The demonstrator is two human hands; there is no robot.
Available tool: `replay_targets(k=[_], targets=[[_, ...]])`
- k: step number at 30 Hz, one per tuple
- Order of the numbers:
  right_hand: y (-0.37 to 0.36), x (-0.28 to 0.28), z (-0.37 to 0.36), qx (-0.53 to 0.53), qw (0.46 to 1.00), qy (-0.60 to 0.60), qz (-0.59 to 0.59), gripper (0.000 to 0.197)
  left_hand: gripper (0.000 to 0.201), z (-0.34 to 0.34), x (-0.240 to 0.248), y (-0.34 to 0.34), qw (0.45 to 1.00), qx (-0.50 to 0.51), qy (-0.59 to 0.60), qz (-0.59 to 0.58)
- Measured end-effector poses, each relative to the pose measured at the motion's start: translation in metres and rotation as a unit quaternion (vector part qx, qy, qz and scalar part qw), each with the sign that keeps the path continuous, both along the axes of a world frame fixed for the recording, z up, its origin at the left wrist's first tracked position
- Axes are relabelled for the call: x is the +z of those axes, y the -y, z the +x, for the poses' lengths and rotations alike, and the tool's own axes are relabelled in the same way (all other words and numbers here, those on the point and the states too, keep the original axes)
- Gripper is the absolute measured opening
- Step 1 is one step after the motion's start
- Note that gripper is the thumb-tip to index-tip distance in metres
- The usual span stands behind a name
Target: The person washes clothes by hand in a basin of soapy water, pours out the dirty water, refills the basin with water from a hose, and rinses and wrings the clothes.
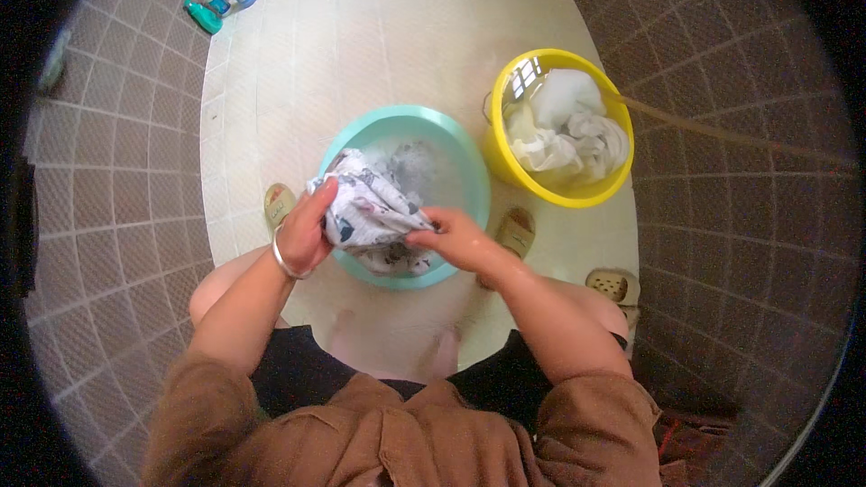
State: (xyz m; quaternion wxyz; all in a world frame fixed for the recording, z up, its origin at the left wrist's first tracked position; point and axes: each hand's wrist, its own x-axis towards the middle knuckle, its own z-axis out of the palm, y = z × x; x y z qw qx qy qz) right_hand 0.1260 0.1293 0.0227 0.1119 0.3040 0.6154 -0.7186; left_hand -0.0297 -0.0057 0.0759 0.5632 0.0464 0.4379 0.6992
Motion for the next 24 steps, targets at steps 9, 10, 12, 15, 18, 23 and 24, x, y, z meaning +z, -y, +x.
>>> replay_targets(k=[9,10,12,15,18,23,24], targets=[[-0.014,0.033,-0.004,-0.155,0.935,-0.161,-0.275,0.032,0.023,-0.021,-0.038,0.023,0.968,0.025,-0.225,-0.106],[-0.011,0.030,-0.009,-0.155,0.936,-0.160,-0.274,0.032,0.024,-0.012,-0.040,0.019,0.994,0.060,-0.072,-0.059],[-0.009,0.016,-0.020,-0.233,0.930,-0.104,-0.265,0.035,0.026,0.006,-0.041,0.009,0.992,0.094,0.083,-0.008],[0.010,-0.004,-0.044,-0.271,0.960,-0.061,-0.019,0.030,0.032,0.023,-0.053,0.003,0.973,0.077,0.216,-0.004],[0.066,0.021,-0.051,-0.056,0.943,-0.261,0.199,0.019,0.045,0.018,-0.070,0.010,0.901,0.003,0.406,0.156],[0.017,-0.001,-0.081,-0.043,0.945,-0.048,0.320,0.031,0.040,0.045,-0.073,-0.024,0.918,0.056,0.387,0.059],[0.017,-0.006,-0.081,-0.047,0.945,-0.045,0.320,0.031,0.038,0.046,-0.073,-0.025,0.914,0.080,0.396,0.045]])
